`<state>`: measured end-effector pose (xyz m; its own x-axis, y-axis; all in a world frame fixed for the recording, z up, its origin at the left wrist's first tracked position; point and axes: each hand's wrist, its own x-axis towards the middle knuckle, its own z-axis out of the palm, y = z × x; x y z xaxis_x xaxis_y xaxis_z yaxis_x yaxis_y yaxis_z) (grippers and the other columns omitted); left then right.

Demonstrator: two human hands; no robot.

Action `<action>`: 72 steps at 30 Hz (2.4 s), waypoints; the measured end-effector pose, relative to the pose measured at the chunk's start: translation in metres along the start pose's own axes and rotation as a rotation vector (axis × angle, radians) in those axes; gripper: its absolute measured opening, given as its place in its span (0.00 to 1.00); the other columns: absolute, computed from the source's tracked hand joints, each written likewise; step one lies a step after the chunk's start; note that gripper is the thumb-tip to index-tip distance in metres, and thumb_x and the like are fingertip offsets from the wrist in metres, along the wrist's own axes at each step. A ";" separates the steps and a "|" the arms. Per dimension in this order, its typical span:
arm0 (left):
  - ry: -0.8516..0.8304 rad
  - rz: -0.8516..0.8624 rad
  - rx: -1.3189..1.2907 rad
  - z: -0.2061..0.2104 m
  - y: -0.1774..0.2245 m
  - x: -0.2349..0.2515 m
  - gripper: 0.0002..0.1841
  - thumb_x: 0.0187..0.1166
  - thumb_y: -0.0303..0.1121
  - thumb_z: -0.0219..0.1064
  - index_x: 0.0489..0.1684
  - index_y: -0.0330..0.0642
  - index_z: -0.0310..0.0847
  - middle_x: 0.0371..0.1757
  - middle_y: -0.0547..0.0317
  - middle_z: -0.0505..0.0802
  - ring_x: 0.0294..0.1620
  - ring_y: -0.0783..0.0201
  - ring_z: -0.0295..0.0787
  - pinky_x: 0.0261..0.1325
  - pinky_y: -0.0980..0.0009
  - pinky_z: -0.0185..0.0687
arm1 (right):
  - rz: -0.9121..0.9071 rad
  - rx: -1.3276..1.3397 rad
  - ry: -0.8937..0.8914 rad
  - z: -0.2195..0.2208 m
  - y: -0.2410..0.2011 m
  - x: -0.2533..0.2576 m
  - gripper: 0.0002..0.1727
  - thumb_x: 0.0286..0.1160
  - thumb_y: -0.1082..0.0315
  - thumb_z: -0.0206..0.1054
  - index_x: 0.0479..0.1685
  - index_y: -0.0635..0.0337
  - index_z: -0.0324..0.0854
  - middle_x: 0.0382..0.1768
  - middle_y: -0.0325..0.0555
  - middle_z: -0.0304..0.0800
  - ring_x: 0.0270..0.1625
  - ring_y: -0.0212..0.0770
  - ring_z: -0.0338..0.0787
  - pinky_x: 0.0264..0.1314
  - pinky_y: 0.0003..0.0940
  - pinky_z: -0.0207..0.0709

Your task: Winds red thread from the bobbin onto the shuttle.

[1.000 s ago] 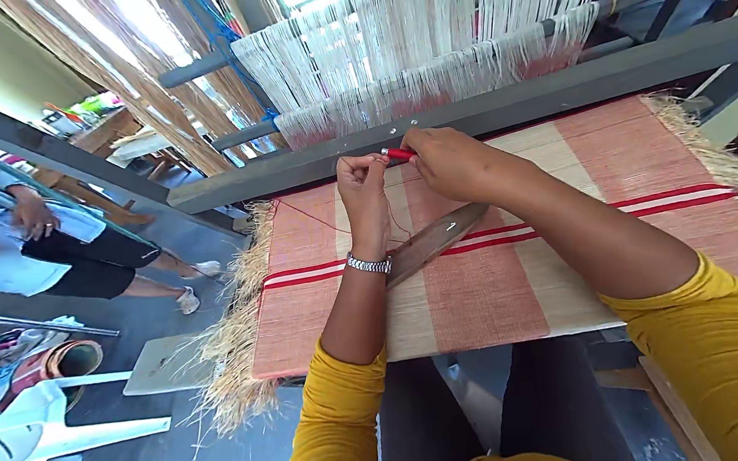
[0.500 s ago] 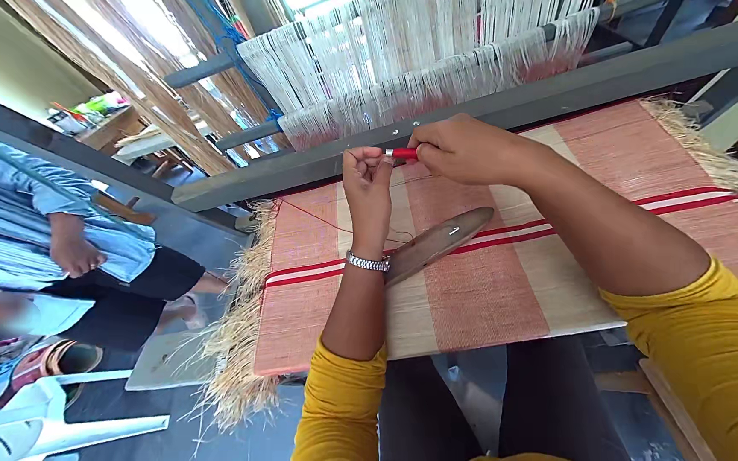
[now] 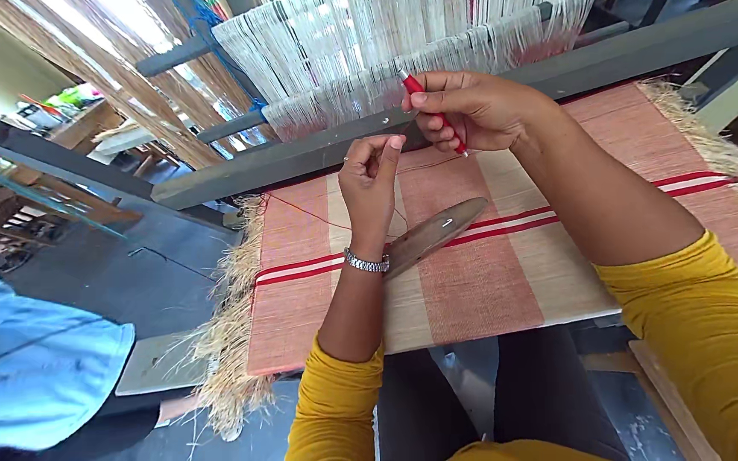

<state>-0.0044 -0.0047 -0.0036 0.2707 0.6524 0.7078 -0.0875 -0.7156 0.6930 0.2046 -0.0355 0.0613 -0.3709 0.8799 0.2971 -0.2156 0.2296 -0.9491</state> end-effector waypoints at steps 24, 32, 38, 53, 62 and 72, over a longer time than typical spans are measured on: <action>0.172 0.204 0.162 0.002 -0.009 0.010 0.10 0.73 0.33 0.80 0.49 0.44 0.96 0.42 0.61 0.83 0.43 0.68 0.73 0.49 0.72 0.68 | 0.144 -0.114 -0.109 0.005 0.000 -0.002 0.22 0.94 0.65 0.42 0.78 0.49 0.72 0.38 0.41 0.81 0.29 0.32 0.82 0.26 0.23 0.79; 0.243 0.262 0.181 0.004 -0.012 0.010 0.06 0.73 0.34 0.80 0.42 0.45 0.97 0.41 0.61 0.78 0.46 0.66 0.71 0.52 0.70 0.65 | 0.156 -0.094 -0.080 0.017 -0.005 -0.004 0.20 0.94 0.66 0.44 0.75 0.52 0.74 0.37 0.42 0.82 0.28 0.32 0.82 0.24 0.21 0.77; 0.211 0.129 0.016 0.004 -0.017 0.010 0.06 0.77 0.34 0.77 0.44 0.47 0.96 0.49 0.59 0.81 0.55 0.62 0.74 0.60 0.69 0.71 | 0.194 -0.187 -0.039 0.016 -0.005 -0.003 0.18 0.95 0.66 0.45 0.74 0.51 0.73 0.37 0.42 0.82 0.27 0.31 0.81 0.25 0.19 0.76; -0.014 -0.184 -0.218 -0.009 -0.018 0.016 0.07 0.91 0.33 0.57 0.50 0.43 0.80 0.44 0.64 0.87 0.41 0.73 0.80 0.41 0.78 0.73 | 0.241 -0.816 -0.003 -0.001 -0.015 -0.010 0.14 0.91 0.67 0.55 0.60 0.53 0.87 0.37 0.38 0.92 0.30 0.29 0.83 0.33 0.24 0.75; 0.011 -0.119 -0.013 -0.006 -0.020 0.013 0.06 0.88 0.34 0.63 0.46 0.42 0.81 0.23 0.70 0.75 0.22 0.75 0.67 0.29 0.78 0.64 | 0.050 -0.325 0.128 -0.005 -0.002 -0.002 0.14 0.94 0.58 0.54 0.60 0.53 0.81 0.25 0.33 0.75 0.18 0.26 0.70 0.17 0.17 0.64; -0.010 -0.028 0.066 -0.003 -0.016 0.011 0.09 0.85 0.35 0.69 0.48 0.42 0.91 0.40 0.65 0.92 0.32 0.74 0.78 0.35 0.77 0.71 | 0.147 0.141 0.068 -0.020 0.005 0.000 0.27 0.96 0.44 0.34 0.52 0.50 0.75 0.22 0.32 0.70 0.16 0.26 0.70 0.17 0.18 0.66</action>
<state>-0.0028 0.0150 -0.0067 0.2818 0.6701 0.6867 -0.0165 -0.7122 0.7018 0.2217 -0.0260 0.0544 -0.3472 0.9265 0.1448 -0.2902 0.0407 -0.9561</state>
